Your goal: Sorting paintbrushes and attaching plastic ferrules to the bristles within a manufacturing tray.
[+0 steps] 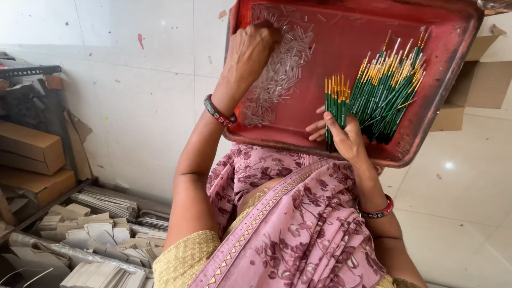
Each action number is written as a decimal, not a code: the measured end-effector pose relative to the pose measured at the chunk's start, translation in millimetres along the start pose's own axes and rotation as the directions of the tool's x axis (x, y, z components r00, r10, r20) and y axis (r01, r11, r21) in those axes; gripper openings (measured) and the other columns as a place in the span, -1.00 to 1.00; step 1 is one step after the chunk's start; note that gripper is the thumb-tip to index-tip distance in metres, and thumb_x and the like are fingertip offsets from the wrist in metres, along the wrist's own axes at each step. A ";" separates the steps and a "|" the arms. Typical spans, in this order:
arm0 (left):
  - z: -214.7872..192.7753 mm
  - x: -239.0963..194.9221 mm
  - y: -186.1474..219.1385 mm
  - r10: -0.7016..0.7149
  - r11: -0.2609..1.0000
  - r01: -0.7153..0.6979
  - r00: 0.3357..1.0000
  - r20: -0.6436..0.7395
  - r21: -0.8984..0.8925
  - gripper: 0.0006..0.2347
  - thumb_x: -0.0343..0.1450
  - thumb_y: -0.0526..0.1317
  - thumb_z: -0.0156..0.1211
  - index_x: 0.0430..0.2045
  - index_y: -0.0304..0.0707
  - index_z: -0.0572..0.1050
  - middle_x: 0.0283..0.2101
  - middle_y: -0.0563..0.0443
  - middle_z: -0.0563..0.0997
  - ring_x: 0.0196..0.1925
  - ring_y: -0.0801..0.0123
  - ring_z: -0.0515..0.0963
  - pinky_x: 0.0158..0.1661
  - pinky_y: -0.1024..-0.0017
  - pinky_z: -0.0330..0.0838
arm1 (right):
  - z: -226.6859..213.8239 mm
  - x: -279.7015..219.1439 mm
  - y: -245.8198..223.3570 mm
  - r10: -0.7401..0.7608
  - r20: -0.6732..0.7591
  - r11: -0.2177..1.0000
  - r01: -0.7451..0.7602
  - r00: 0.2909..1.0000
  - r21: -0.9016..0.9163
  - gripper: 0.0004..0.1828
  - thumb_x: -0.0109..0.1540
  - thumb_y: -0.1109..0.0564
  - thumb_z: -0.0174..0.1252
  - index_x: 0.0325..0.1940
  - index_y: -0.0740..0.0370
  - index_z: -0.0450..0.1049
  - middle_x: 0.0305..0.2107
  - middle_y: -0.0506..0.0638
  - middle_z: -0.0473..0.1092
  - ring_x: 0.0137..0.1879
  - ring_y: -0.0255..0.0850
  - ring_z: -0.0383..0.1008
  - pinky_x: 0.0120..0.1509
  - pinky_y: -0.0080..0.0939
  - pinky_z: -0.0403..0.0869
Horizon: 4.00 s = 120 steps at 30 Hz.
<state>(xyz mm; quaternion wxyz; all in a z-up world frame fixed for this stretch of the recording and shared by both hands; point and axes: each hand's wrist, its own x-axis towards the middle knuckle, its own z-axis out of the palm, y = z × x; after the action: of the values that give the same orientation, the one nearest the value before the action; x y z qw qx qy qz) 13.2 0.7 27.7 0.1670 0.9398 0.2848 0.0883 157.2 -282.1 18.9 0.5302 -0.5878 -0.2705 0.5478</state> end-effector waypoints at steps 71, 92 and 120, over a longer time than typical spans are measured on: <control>9.2 61.2 109.7 0.364 -0.009 0.149 0.921 0.136 -0.989 -0.76 0.58 -0.25 0.18 0.07 -0.46 0.52 -0.05 -0.15 0.71 0.05 0.32 0.73 0.09 0.33 0.72 | -22.8 -9.9 -48.6 -0.348 -0.491 0.911 0.411 0.799 0.024 -0.86 0.35 0.30 0.28 -0.16 0.32 0.41 -0.45 0.01 0.42 -0.55 -0.39 0.34 -0.63 -0.43 0.21; 40.6 50.8 122.5 0.141 0.501 -0.067 0.990 0.004 -0.863 -0.80 0.50 -0.25 0.30 -0.04 -0.32 0.58 -0.15 -0.14 0.75 -0.17 0.33 0.82 -0.18 0.42 0.77 | -12.9 -6.3 -64.5 -0.595 -0.369 0.675 0.195 0.714 -0.712 -0.78 0.47 0.14 0.22 -0.11 0.39 0.58 -0.45 0.00 0.47 -0.42 -0.28 0.46 -0.34 -0.27 0.36; 9.2 56.4 125.7 0.375 -0.030 0.142 0.919 0.121 -0.989 -0.74 0.62 -0.20 0.10 0.11 -0.42 0.48 0.03 -0.11 0.70 0.14 0.35 0.70 0.15 0.39 0.68 | -21.4 -13.9 -50.1 -0.354 -0.527 0.915 0.402 0.772 -0.024 -0.85 0.35 0.28 0.27 -0.10 0.38 0.43 -0.36 0.08 0.49 -0.57 -0.39 0.31 -0.60 -0.42 0.20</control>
<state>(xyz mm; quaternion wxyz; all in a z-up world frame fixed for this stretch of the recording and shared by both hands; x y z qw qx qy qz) 125.6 -68.1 68.9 0.8258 0.5536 0.0168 0.1061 186.7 -287.0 66.4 0.7083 -0.6230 -0.2043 0.2615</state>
